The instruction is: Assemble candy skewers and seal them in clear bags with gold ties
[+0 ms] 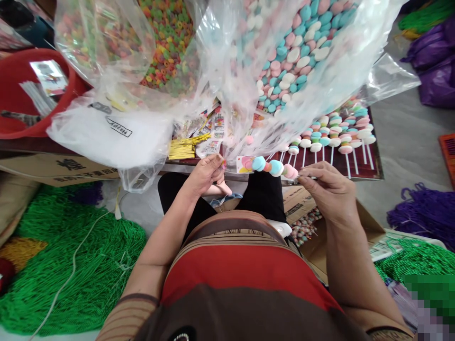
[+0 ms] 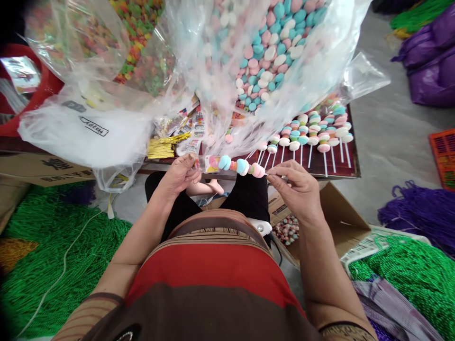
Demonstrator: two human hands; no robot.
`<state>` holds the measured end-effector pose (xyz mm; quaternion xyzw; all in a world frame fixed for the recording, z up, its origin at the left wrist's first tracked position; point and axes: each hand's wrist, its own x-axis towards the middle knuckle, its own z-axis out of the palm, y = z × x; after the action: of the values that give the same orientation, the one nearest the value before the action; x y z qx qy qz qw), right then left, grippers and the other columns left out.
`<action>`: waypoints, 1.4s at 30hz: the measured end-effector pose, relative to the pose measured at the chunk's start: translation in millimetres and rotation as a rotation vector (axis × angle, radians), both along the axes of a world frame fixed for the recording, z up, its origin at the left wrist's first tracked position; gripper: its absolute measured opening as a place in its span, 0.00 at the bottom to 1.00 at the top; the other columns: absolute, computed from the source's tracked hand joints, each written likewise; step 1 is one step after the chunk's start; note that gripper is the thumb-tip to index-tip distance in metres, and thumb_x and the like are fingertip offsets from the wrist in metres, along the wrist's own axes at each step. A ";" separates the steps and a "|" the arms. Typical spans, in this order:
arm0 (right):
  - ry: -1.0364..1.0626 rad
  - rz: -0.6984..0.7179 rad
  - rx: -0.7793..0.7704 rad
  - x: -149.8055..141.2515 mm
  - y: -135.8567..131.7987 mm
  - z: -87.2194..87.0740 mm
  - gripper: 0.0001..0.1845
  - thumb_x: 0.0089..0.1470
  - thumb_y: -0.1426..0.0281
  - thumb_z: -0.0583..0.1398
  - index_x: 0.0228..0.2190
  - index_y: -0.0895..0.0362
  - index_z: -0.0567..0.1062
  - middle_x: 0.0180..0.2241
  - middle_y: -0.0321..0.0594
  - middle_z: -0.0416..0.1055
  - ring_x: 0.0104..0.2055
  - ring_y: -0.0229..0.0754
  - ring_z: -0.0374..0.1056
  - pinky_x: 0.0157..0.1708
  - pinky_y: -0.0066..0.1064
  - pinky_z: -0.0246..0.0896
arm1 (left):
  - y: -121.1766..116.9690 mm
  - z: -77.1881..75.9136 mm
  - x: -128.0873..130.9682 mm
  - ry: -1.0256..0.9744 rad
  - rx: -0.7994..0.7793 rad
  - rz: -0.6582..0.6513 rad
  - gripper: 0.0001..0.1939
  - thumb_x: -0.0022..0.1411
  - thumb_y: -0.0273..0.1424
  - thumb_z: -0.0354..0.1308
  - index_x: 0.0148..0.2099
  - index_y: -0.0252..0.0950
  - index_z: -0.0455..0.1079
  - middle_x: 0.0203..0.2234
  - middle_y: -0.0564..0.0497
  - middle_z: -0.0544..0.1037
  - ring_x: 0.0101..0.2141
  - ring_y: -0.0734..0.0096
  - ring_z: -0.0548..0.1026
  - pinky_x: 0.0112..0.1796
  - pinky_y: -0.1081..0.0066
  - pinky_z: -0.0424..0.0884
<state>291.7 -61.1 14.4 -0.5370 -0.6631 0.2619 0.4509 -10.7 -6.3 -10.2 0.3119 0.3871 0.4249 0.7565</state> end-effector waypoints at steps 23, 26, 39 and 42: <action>-0.243 0.060 0.023 -10.3 7.9 5.4 0.05 0.61 0.65 0.65 0.34 0.46 0.84 0.29 0.35 0.79 0.31 0.43 0.73 0.42 0.40 0.71 | 6.8 23.7 -14.3 0.210 0.146 -0.058 0.28 0.49 0.55 0.72 0.26 0.36 0.67 0.13 0.62 0.60 0.13 0.86 0.55 0.17 0.78 0.58; -0.216 0.061 0.005 -13.3 5.2 1.3 0.06 0.61 0.65 0.64 0.35 0.47 0.83 0.28 0.35 0.79 0.31 0.43 0.73 0.40 0.39 0.70 | 7.1 25.2 -14.9 0.176 0.145 -0.045 0.26 0.51 0.52 0.72 0.28 0.36 0.68 0.14 0.62 0.63 0.13 0.86 0.55 0.17 0.78 0.60; 0.320 -0.020 -0.292 -67.2 -1.6 -25.7 0.10 0.58 0.60 0.66 0.35 0.53 0.81 0.26 0.33 0.74 0.24 0.34 0.62 0.26 0.29 0.60 | 0.8 74.7 8.7 -0.276 0.299 0.218 0.38 0.47 0.64 0.66 0.52 0.45 0.74 0.53 0.44 0.78 0.63 0.42 0.70 0.46 0.54 0.77; 0.451 0.024 -0.342 -78.3 -1.6 -27.6 0.12 0.59 0.58 0.65 0.36 0.53 0.81 0.25 0.32 0.72 0.23 0.33 0.58 0.24 0.28 0.56 | -1.0 73.8 16.4 -0.205 0.323 0.248 0.34 0.45 0.56 0.73 0.51 0.47 0.73 0.50 0.46 0.79 0.60 0.45 0.73 0.46 0.56 0.78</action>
<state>213.4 -62.6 -13.2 -0.5254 -0.4986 0.4883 0.4867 5.7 -7.3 63.7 0.3344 0.2706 0.6005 0.6741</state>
